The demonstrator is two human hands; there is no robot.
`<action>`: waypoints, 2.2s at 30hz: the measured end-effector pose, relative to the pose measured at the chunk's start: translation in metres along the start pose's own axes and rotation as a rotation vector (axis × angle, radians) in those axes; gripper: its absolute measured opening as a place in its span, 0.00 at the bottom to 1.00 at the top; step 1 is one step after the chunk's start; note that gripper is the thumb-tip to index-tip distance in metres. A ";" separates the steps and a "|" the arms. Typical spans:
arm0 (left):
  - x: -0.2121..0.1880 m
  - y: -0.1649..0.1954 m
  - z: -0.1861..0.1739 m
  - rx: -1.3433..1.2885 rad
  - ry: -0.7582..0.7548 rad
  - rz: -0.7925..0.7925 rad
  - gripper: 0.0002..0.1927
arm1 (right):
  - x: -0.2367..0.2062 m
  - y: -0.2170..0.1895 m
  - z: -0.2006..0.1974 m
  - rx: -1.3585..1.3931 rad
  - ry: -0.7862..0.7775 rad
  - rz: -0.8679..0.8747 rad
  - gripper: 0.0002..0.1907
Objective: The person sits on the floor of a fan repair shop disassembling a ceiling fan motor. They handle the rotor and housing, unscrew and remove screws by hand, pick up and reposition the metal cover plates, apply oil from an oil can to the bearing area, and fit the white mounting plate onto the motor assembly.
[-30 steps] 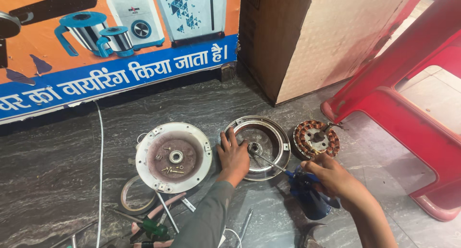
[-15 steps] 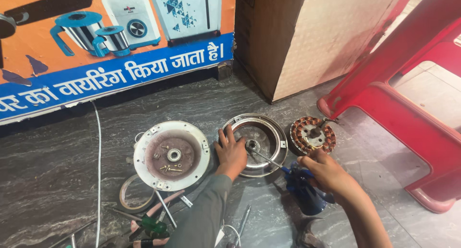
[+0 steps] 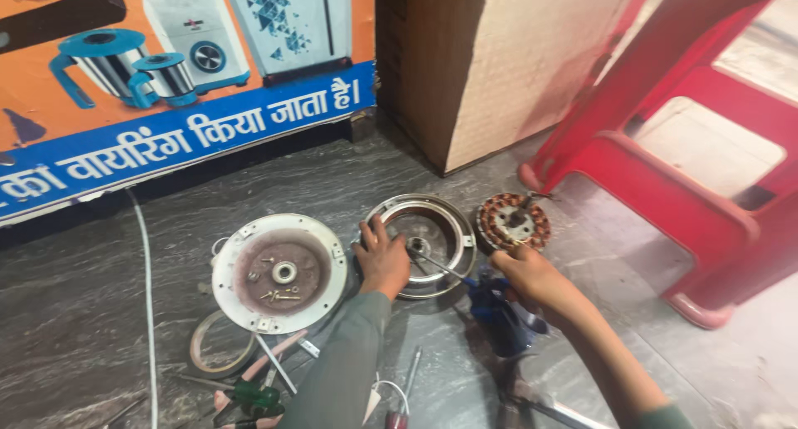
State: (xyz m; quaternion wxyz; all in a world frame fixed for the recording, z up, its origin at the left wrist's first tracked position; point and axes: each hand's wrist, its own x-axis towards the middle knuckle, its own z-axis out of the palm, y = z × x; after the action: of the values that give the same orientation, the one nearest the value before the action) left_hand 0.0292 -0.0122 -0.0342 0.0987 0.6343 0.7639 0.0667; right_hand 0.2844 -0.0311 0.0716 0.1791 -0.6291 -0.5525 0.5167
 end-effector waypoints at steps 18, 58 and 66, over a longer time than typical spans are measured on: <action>0.013 -0.011 -0.008 0.083 0.030 0.054 0.19 | 0.005 0.004 0.015 -0.067 0.049 0.006 0.22; 0.007 -0.014 -0.004 -0.019 0.014 0.008 0.18 | -0.009 -0.009 0.019 0.080 0.059 0.083 0.17; 0.007 -0.011 -0.009 0.001 -0.027 0.004 0.19 | -0.020 0.002 0.014 0.102 0.104 -0.008 0.17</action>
State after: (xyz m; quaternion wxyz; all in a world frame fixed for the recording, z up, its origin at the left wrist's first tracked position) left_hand 0.0150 -0.0070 -0.0285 0.1088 0.6367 0.7612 0.0579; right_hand 0.2762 -0.0541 0.0731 0.2415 -0.6428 -0.5179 0.5101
